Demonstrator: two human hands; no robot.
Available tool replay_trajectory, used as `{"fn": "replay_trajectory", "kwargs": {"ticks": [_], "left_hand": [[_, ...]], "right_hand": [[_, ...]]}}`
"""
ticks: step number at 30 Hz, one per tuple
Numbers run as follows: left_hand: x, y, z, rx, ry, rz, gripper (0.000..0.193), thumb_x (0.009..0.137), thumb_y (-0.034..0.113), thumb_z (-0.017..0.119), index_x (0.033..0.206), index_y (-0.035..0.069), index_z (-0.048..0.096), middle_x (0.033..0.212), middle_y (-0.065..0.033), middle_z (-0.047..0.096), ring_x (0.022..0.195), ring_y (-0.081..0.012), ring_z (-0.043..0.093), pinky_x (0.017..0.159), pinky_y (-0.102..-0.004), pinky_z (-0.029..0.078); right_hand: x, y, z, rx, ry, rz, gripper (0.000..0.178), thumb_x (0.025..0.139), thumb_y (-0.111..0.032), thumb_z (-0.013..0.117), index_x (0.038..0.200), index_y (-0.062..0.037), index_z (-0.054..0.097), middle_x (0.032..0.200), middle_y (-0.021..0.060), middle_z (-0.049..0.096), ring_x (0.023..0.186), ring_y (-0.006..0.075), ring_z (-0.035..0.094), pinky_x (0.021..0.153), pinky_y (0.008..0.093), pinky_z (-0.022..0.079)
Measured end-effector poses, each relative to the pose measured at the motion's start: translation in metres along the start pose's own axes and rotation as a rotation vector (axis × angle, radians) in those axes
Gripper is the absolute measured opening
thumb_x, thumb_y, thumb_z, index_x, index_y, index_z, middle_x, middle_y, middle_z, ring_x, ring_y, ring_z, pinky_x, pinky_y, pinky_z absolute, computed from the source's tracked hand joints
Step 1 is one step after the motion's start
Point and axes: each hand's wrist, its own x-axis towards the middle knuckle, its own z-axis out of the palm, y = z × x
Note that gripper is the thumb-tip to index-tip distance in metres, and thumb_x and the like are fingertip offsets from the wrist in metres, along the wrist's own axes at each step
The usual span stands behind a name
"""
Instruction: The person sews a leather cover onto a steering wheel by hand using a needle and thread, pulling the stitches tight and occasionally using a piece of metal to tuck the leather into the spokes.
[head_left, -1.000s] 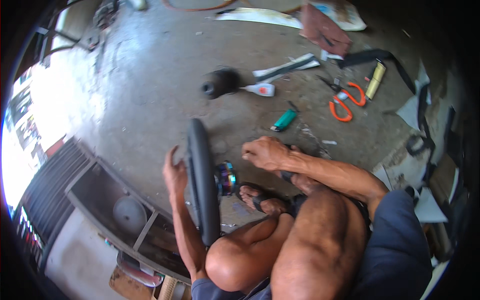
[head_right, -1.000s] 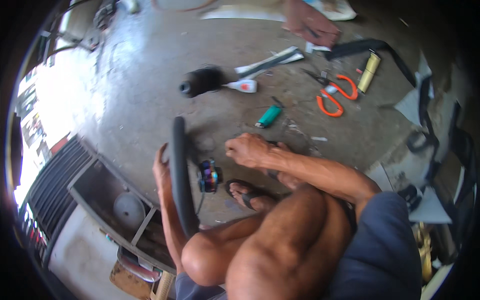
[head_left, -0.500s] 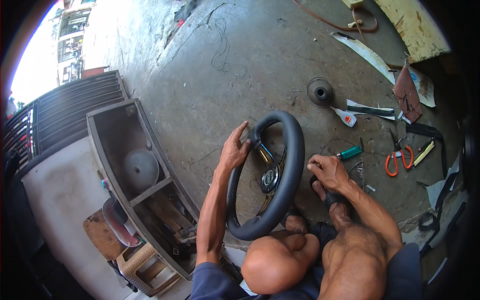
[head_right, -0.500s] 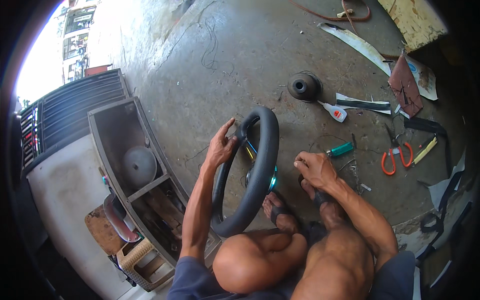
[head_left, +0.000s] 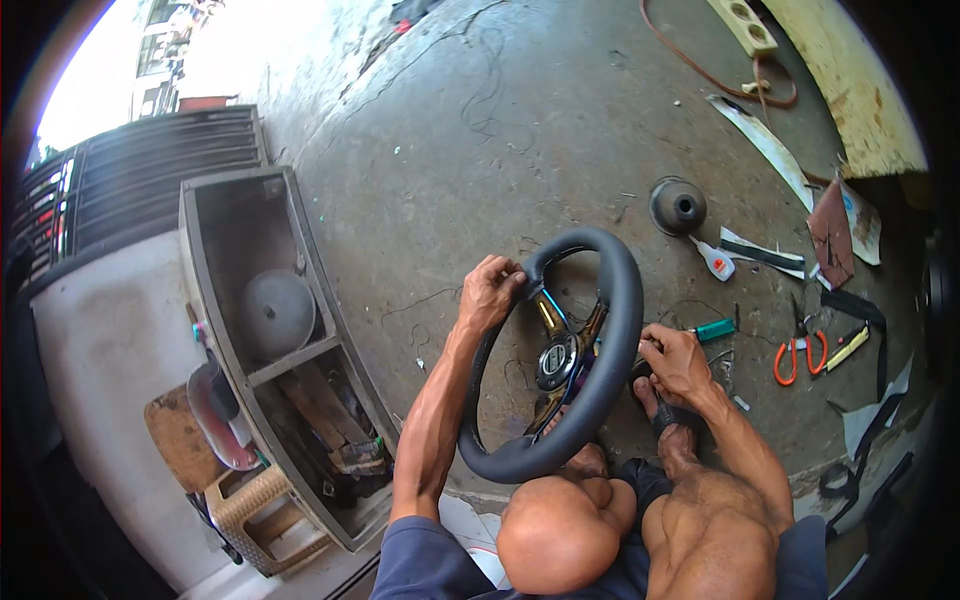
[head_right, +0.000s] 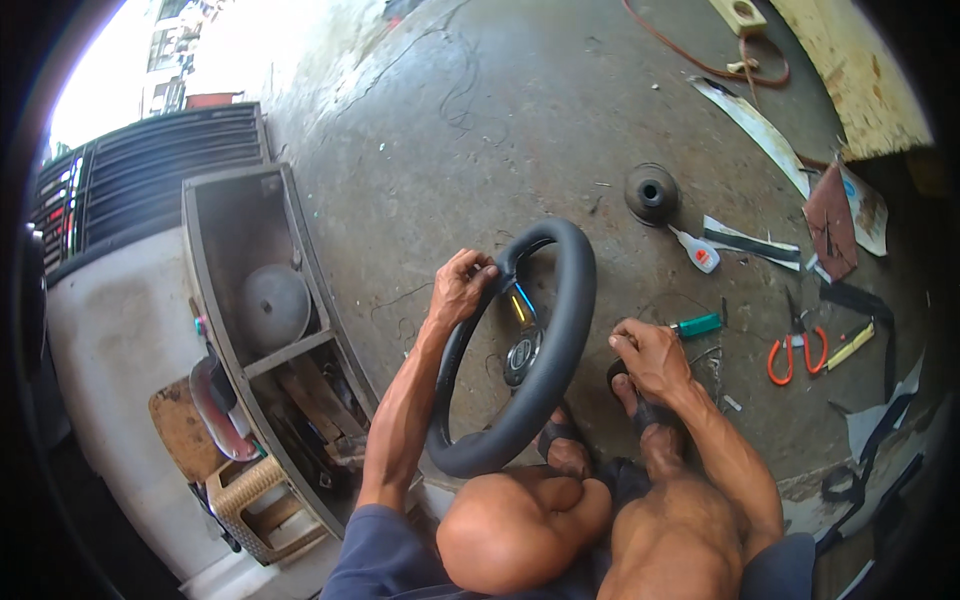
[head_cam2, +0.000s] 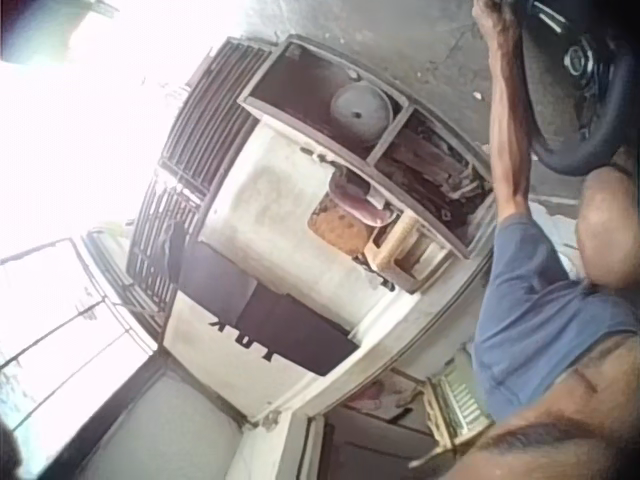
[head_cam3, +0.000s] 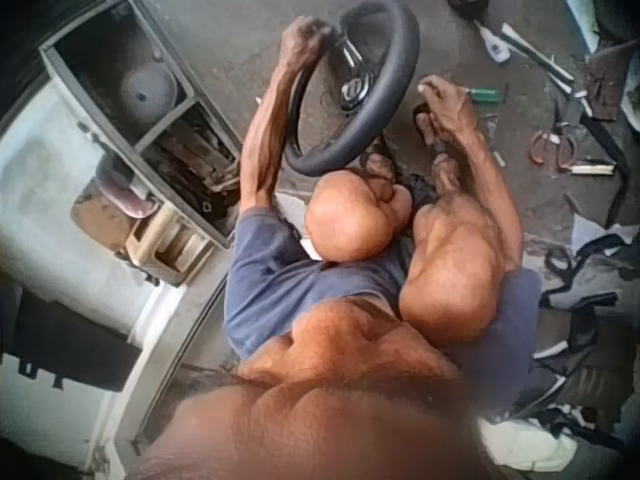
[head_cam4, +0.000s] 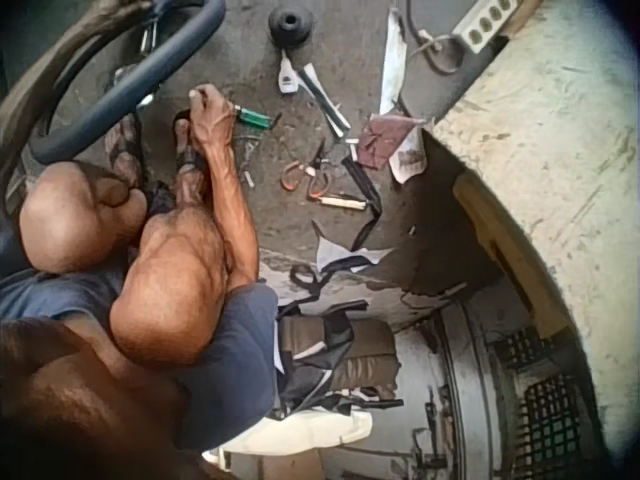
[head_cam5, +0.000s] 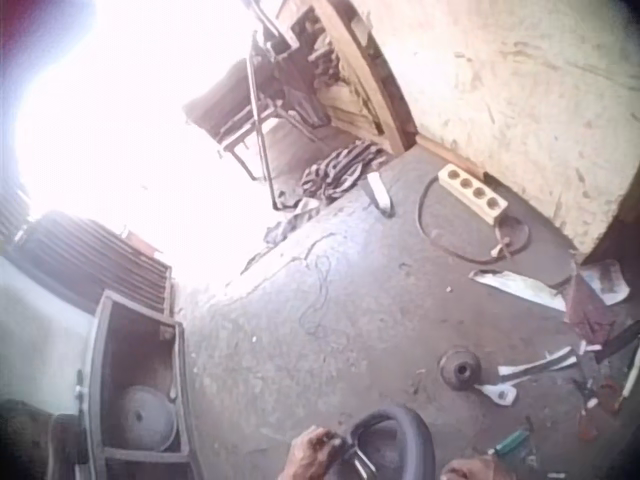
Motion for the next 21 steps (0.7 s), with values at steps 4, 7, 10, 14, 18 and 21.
{"fn": "replay_trajectory", "kwargs": {"ticks": [4,7,10,14,18,21], "left_hand": [[-0.002,0.001,-0.010,-0.039,0.001,-0.046,0.017,0.091,0.015,0.074,0.101,0.003,0.071,0.084,-0.0066,0.069,0.078,-0.0139,0.063,0.073,-0.0324,0.051],[-0.002,-0.003,-0.024,-0.055,0.022,-0.074,0.016,0.093,0.015,0.072,0.102,0.001,0.070,0.083,-0.0066,0.072,0.080,-0.0117,0.065,0.076,-0.0313,0.053],[-0.002,-0.003,-0.036,-0.054,0.092,-0.113,0.016,0.094,0.016,0.072,0.100,0.001,0.070,0.079,-0.0040,0.069,0.076,-0.0104,0.062,0.072,-0.0298,0.051],[-0.005,-0.006,-0.047,-0.042,0.144,-0.109,0.016,0.094,0.017,0.071,0.098,0.002,0.069,0.073,-0.0007,0.063,0.069,-0.0092,0.055,0.066,-0.0286,0.047],[-0.005,-0.007,-0.057,0.019,0.146,-0.186,0.017,0.095,0.018,0.071,0.101,0.002,0.070,0.084,-0.0097,0.073,0.079,-0.0165,0.069,0.075,-0.0343,0.054],[-0.008,-0.012,-0.059,-0.008,0.201,-0.186,0.018,0.094,0.019,0.070,0.100,0.002,0.070,0.083,-0.0097,0.073,0.079,-0.0173,0.068,0.075,-0.0344,0.053]], "right_hand": [[0.003,0.000,0.000,-0.030,-0.025,0.031,0.026,0.094,-0.025,0.065,0.103,-0.0011,0.072,0.071,0.0186,0.067,0.067,0.0307,0.070,0.065,0.0408,0.052],[0.007,0.002,0.000,-0.083,0.013,-0.002,0.026,0.094,-0.024,0.066,0.103,-0.0010,0.072,0.069,0.0181,0.067,0.065,0.0297,0.069,0.063,0.0404,0.052],[0.013,0.007,-0.006,-0.151,0.039,0.011,0.025,0.094,-0.024,0.066,0.102,-0.0010,0.072,0.071,0.0191,0.067,0.066,0.0298,0.069,0.064,0.0403,0.052],[0.020,0.019,-0.009,-0.120,0.155,-0.062,0.025,0.093,-0.023,0.066,0.100,-0.0003,0.073,0.074,0.0207,0.069,0.067,0.0308,0.070,0.065,0.0411,0.052],[0.025,0.019,-0.019,-0.126,0.206,0.003,0.024,0.093,-0.022,0.065,0.099,0.0005,0.073,0.075,0.0214,0.069,0.068,0.0318,0.070,0.067,0.0419,0.053],[0.026,0.017,-0.022,-0.149,0.248,-0.023,0.024,0.092,-0.021,0.065,0.098,0.0010,0.073,0.075,0.0216,0.069,0.067,0.0313,0.070,0.067,0.0416,0.053]]}}
